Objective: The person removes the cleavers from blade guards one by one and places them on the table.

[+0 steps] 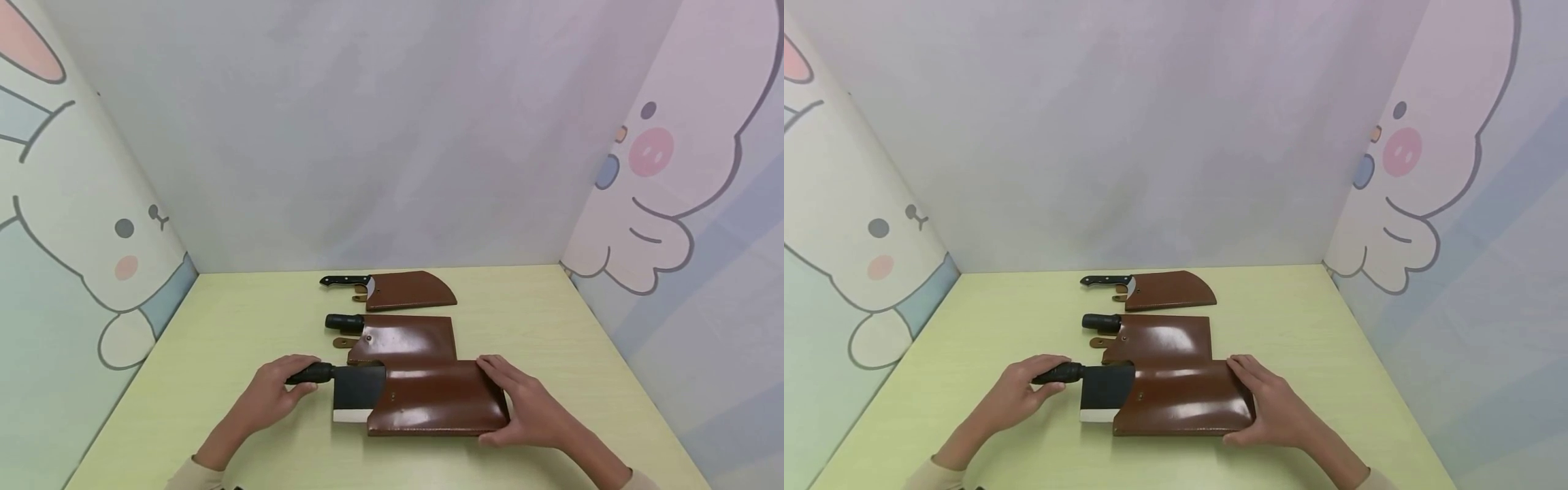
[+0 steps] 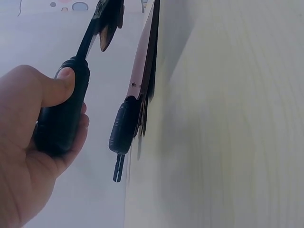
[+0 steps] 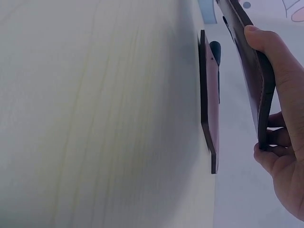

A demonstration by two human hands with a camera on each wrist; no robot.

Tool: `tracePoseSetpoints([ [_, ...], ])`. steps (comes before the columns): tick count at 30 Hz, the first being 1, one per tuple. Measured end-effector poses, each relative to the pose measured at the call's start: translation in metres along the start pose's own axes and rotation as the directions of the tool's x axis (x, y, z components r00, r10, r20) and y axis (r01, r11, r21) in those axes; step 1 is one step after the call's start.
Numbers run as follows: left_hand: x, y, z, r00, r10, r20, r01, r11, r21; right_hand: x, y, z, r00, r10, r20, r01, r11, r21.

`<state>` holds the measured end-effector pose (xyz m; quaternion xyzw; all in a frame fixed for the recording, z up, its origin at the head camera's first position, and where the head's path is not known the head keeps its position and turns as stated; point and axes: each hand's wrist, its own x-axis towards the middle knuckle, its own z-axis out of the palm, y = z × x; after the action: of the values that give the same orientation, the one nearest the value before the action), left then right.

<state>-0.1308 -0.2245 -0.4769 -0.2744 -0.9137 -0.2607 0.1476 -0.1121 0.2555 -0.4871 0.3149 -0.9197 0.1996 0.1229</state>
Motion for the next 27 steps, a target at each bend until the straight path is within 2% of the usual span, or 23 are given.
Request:
tracePoseSetpoints([
  [7, -0.002, -0.004, -0.003, 0.999, 0.017, -0.032, -0.017, 1.000, 0.000, -0.002, 0.004, -0.001, 0.999, -0.018, -0.029, 0.018, 1.000, -0.005],
  [15, -0.003, -0.006, -0.010, 1.000, -0.029, 0.006, 0.029, 0.999, -0.022, -0.003, 0.006, -0.004, 1.000, 0.003, -0.008, -0.003, 1.000, -0.007],
  [21, -0.006, -0.012, -0.014, 1.000, -0.002, -0.015, 0.002, 1.000, -0.018, -0.006, 0.011, -0.005, 1.000, -0.012, -0.018, 0.012, 1.000, -0.015],
  [27, -0.009, -0.015, -0.018, 1.000, -0.012, -0.004, 0.012, 1.000, -0.007, -0.009, 0.014, -0.006, 1.000, -0.012, -0.009, 0.012, 1.000, -0.019],
])
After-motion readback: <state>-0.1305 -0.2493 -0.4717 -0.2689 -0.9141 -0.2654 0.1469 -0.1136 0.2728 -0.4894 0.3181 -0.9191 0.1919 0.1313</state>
